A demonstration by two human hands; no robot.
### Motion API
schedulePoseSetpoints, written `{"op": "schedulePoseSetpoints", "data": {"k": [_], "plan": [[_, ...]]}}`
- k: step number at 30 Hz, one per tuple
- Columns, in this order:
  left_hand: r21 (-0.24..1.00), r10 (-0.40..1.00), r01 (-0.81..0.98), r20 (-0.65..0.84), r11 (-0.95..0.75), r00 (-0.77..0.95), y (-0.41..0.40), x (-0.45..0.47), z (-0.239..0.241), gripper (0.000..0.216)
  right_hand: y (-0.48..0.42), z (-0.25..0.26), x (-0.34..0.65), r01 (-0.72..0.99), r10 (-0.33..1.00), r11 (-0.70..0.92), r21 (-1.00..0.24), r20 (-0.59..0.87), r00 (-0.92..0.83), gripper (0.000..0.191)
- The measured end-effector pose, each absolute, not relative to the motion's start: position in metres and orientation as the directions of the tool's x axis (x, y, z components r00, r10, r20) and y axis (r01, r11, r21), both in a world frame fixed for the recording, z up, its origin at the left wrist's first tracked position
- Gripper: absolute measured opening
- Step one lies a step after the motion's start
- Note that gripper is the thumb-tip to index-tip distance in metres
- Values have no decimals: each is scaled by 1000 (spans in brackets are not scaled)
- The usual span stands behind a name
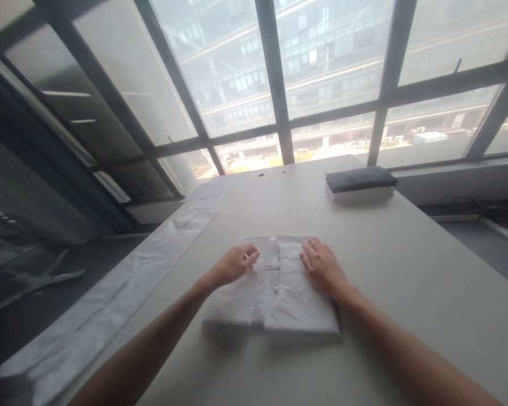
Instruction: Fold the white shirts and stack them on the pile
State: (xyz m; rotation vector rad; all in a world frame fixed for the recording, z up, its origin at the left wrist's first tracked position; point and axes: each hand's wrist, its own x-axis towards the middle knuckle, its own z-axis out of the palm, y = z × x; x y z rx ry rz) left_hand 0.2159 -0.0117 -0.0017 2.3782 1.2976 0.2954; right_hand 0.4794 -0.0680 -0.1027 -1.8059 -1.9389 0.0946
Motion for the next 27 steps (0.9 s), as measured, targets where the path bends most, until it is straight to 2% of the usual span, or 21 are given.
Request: {"op": "schedulePoseSetpoints", "data": {"k": [2, 4, 7, 10, 21, 27], "plan": [[422, 816, 707, 168, -567, 554, 0, 210, -10, 37, -68, -101, 479, 922, 958, 117, -368, 288, -7, 52], [334, 774, 699, 228, -632, 591, 10, 208, -24, 44, -69, -101, 478, 924, 960, 104, -368, 279, 3, 52], [174, 765, 745, 135, -643, 629, 16, 210, -51, 55, -69, -101, 478, 922, 961, 93, -375, 275, 15, 52], [103, 782, 775, 91, -624, 617, 15, 215, -69, 58, -70, -100, 478, 920, 960, 95, -379, 280, 16, 51], [108, 795, 788, 116, -606, 595, 0, 223, -74, 55, -70, -99, 481, 930, 954, 110, -352, 299, 0, 51], [191, 782, 760, 88, -621, 617, -12, 212, -52, 57, -71, -102, 483, 930, 953, 121, -348, 302, -11, 51]]}}
